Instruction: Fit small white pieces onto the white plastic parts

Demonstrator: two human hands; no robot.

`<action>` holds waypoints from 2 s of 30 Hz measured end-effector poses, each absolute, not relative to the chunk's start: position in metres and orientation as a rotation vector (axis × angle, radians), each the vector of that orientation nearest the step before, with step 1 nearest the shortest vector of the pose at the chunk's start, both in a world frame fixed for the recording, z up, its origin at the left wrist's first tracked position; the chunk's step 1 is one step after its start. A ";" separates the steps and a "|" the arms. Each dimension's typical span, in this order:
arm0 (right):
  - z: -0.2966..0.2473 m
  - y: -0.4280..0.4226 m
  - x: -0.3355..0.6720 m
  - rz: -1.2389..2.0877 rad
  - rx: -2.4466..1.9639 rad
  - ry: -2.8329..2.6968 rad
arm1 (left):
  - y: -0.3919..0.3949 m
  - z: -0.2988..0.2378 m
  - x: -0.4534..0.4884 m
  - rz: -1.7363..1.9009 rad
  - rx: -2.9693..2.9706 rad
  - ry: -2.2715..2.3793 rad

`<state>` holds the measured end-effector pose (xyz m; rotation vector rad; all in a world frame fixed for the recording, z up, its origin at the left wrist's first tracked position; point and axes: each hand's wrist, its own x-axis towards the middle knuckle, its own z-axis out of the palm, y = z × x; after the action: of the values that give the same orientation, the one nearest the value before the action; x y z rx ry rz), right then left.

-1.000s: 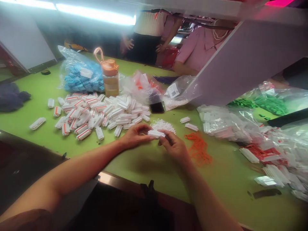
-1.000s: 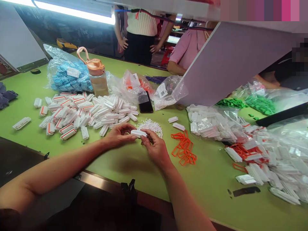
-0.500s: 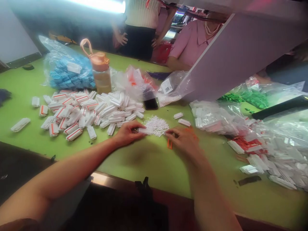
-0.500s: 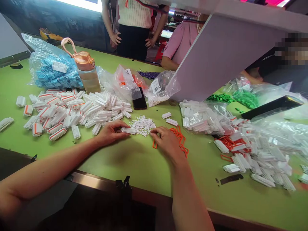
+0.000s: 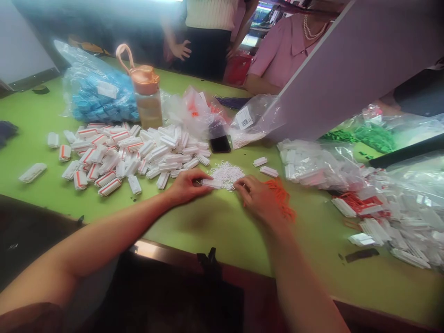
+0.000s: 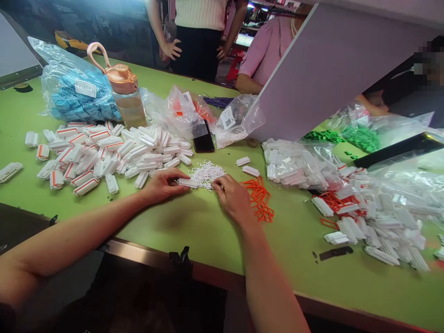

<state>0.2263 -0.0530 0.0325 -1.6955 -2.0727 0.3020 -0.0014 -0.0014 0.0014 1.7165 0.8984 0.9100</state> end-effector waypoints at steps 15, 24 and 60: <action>0.021 -0.056 0.191 0.380 -1.359 -1.843 | -0.005 0.007 0.000 0.848 1.765 0.857; 0.022 -0.056 0.198 0.085 -1.467 -2.054 | -0.006 0.005 -0.001 0.859 1.746 0.884; 0.034 -0.048 0.254 0.339 -2.052 -1.940 | -0.001 0.004 -0.002 0.801 1.667 0.923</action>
<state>0.2538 -0.0485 0.0345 -2.0517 -1.9399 0.3391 -0.0024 -0.0014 0.0044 1.6674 0.9226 0.8010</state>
